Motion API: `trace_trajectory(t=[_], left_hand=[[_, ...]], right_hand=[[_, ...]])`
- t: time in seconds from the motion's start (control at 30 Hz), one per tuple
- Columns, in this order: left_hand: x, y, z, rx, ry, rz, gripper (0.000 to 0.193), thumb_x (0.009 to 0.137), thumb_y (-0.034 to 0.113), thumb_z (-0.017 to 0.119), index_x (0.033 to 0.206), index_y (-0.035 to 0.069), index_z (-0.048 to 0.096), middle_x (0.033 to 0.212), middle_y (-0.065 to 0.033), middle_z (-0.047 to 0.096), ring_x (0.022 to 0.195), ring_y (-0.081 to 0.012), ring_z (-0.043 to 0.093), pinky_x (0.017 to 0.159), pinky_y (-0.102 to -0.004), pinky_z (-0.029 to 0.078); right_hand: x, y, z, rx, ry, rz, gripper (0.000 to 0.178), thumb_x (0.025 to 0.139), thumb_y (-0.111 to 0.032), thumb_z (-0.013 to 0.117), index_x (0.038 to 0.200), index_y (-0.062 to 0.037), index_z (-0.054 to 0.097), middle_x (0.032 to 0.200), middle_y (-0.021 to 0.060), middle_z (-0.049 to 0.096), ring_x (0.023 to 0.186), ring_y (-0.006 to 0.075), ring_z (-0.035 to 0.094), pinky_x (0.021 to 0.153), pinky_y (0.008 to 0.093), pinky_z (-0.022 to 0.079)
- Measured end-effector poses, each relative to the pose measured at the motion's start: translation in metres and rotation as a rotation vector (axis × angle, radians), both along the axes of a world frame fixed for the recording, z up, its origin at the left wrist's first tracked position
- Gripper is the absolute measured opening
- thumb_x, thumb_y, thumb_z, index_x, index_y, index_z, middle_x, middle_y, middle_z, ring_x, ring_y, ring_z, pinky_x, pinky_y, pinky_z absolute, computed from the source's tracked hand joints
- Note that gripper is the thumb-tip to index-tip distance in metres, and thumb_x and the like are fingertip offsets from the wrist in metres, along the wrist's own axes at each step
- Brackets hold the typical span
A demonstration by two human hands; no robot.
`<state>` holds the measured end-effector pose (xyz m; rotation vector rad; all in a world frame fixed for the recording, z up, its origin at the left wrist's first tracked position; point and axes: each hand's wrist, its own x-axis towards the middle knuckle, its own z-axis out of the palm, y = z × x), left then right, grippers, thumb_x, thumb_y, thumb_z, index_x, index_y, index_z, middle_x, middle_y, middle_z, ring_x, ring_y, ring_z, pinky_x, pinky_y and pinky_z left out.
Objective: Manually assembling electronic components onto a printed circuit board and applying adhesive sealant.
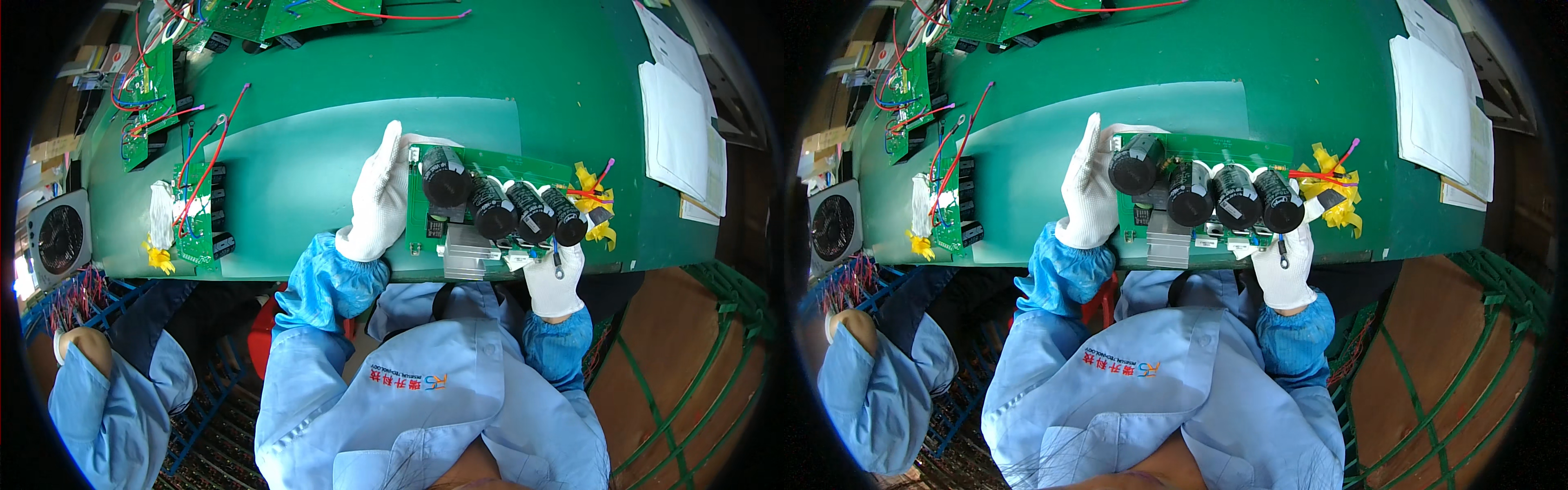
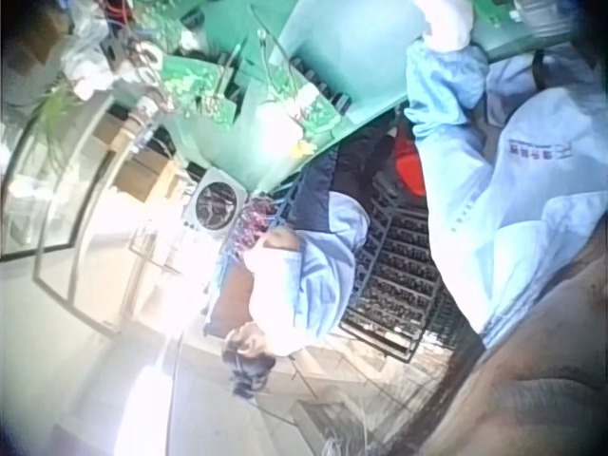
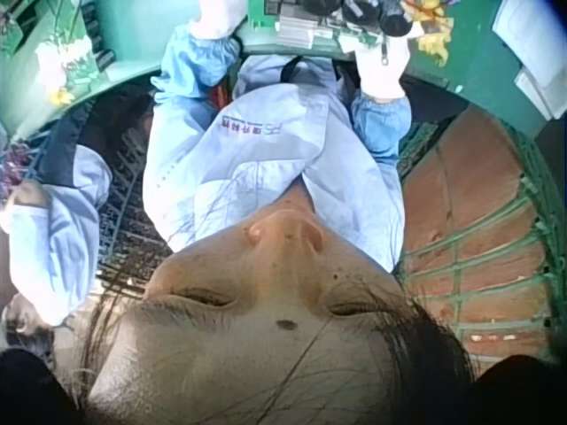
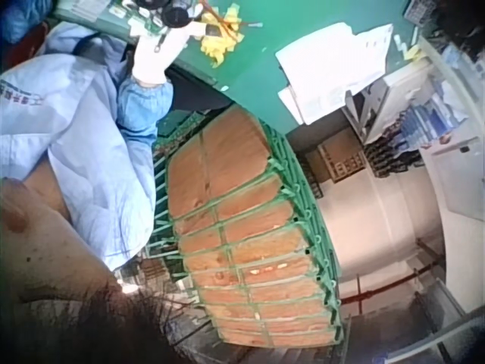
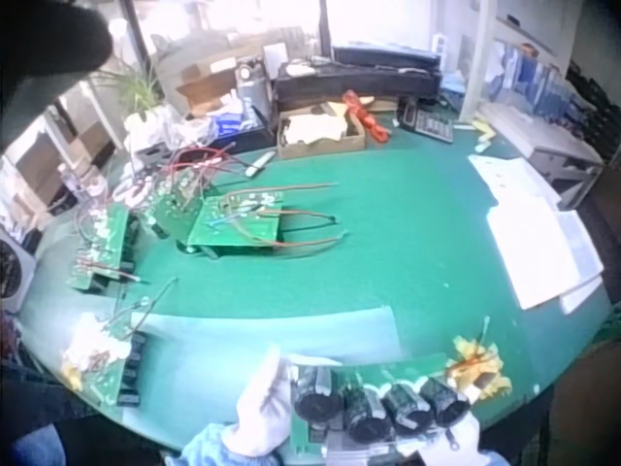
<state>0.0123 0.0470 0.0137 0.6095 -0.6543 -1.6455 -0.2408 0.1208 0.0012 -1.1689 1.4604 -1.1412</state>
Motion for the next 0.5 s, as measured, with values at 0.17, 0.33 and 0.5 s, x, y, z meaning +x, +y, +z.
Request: trace_trajectory(t=[0.17,0.33,0.5], left_hand=[[-0.007,0.001,0.019,-0.003,-0.234,0.069,0.057,0.107,0.041,0.034,0.122,-0.009,0.058,0.118,-0.0224,0.065,0.11,-0.0274,0.063,0.103,-0.0402,0.048],[0.0,-0.002,0.011,0.136,-0.169,-0.03,0.06,0.107,0.044,0.03,0.122,-0.007,0.057,0.12,-0.0237,0.063,0.11,-0.0284,0.063,0.1,-0.0405,0.051],[-0.002,-0.002,0.02,0.202,-0.167,-0.051,0.061,0.108,0.044,0.028,0.12,-0.007,0.058,0.117,-0.0224,0.064,0.106,-0.0276,0.064,0.098,-0.0395,0.053]], right_hand=[[-0.001,0.003,-0.007,-0.043,0.01,-0.017,0.054,0.082,0.011,0.067,0.133,0.0009,0.054,0.127,0.0163,0.063,0.114,0.0257,0.063,0.099,0.0358,0.049],[-0.009,0.008,-0.018,-0.042,0.307,0.047,0.058,0.083,0.007,0.065,0.139,0.0013,0.05,0.119,0.0163,0.066,0.106,0.0257,0.065,0.094,0.0363,0.05],[-0.009,0.011,-0.025,-0.023,0.084,0.011,0.065,0.084,0.005,0.064,0.145,0.001,0.044,0.121,0.0178,0.065,0.107,0.0259,0.065,0.096,0.0374,0.05]])
